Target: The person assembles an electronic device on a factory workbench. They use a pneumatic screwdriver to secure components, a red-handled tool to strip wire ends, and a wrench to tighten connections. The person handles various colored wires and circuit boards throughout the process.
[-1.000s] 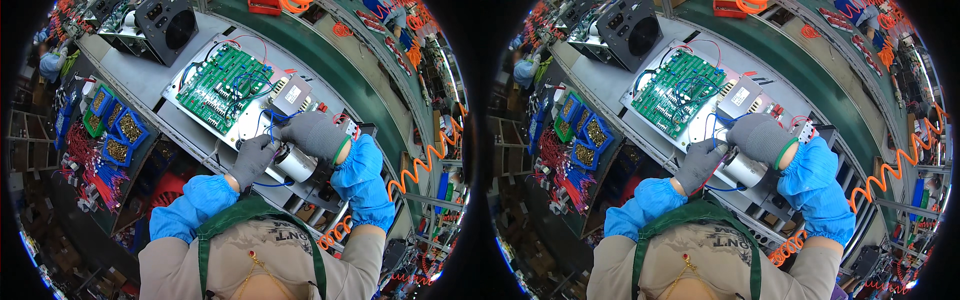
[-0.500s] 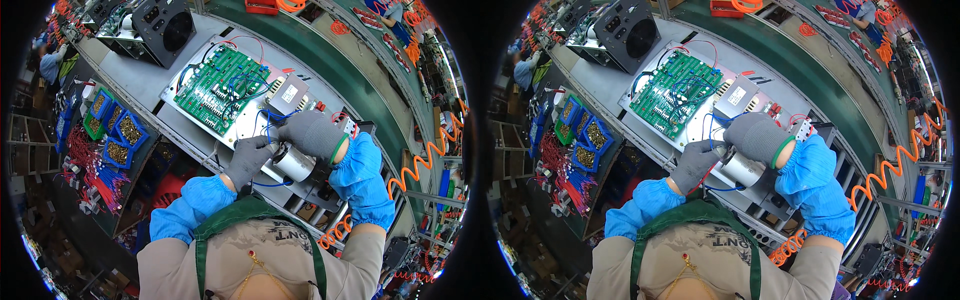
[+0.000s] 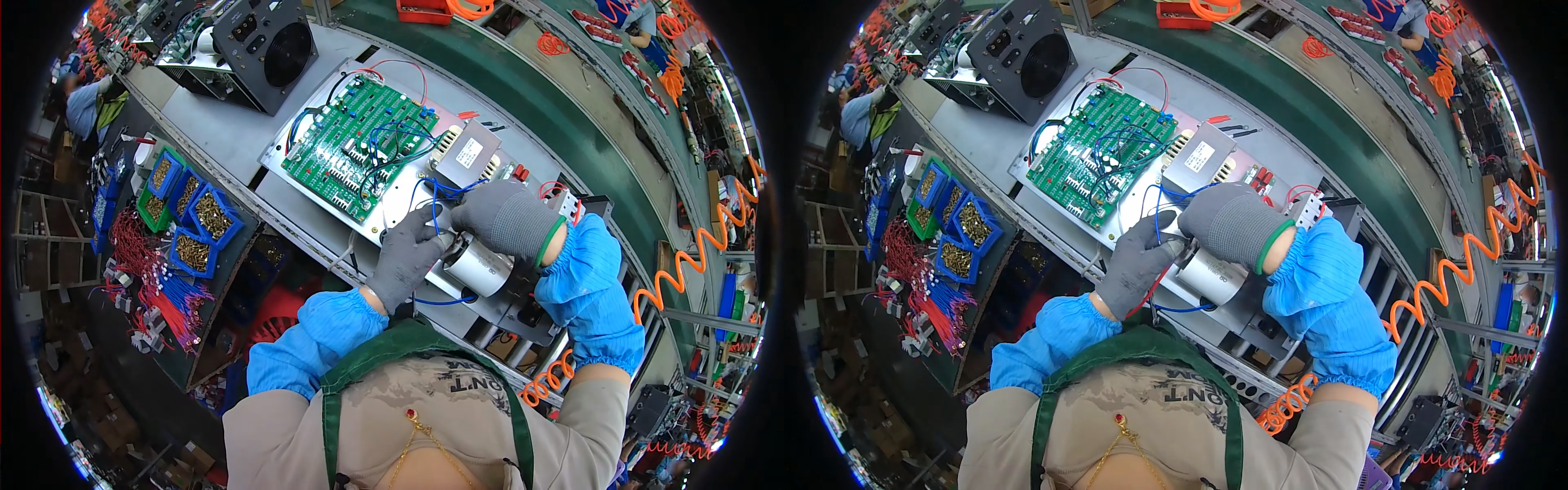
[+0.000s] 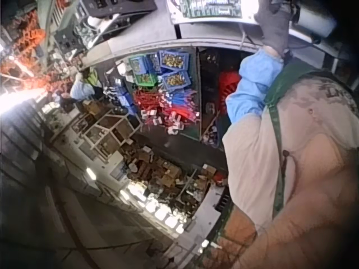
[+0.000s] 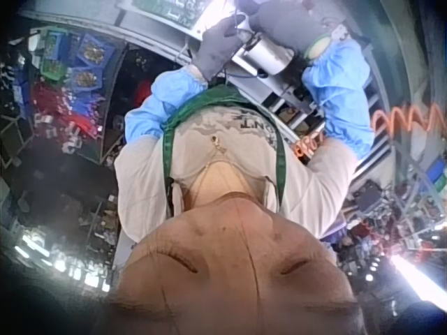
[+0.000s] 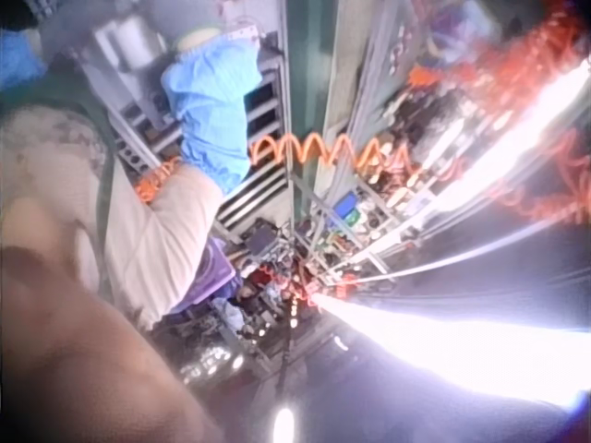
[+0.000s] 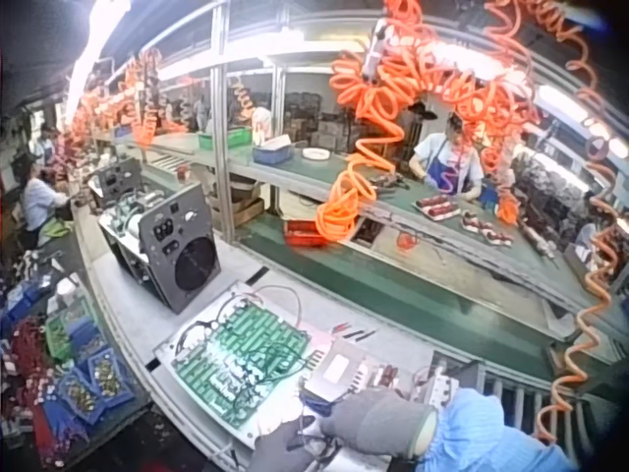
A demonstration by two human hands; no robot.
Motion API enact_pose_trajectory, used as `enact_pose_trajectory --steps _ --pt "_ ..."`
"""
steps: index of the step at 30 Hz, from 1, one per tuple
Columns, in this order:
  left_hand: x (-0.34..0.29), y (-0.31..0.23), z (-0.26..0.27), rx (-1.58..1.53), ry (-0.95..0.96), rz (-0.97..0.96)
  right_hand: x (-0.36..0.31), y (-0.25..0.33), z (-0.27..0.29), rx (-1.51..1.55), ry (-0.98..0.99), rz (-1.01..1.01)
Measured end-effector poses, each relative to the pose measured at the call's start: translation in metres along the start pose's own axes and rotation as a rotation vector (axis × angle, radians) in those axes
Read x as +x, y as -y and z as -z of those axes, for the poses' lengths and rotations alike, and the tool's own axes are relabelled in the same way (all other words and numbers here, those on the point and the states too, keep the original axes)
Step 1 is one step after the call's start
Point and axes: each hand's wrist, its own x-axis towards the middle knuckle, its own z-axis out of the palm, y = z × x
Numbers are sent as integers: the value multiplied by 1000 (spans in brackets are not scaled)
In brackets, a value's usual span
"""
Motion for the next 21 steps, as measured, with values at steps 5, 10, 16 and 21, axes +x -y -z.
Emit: enact_pose_trajectory --steps 5,10,16,21 --pt "-6 -19 -5 -75 64 196 -1 -1 1 15 -24 23" --pt "-3 -5 -6 -111 90 12 -2 -2 -2 9 -76 45" --pt "2 2 0 123 34 49 1 5 3 -19 30 -3" --pt "2 10 7 90 15 2 -3 -1 -5 -47 -134 72"
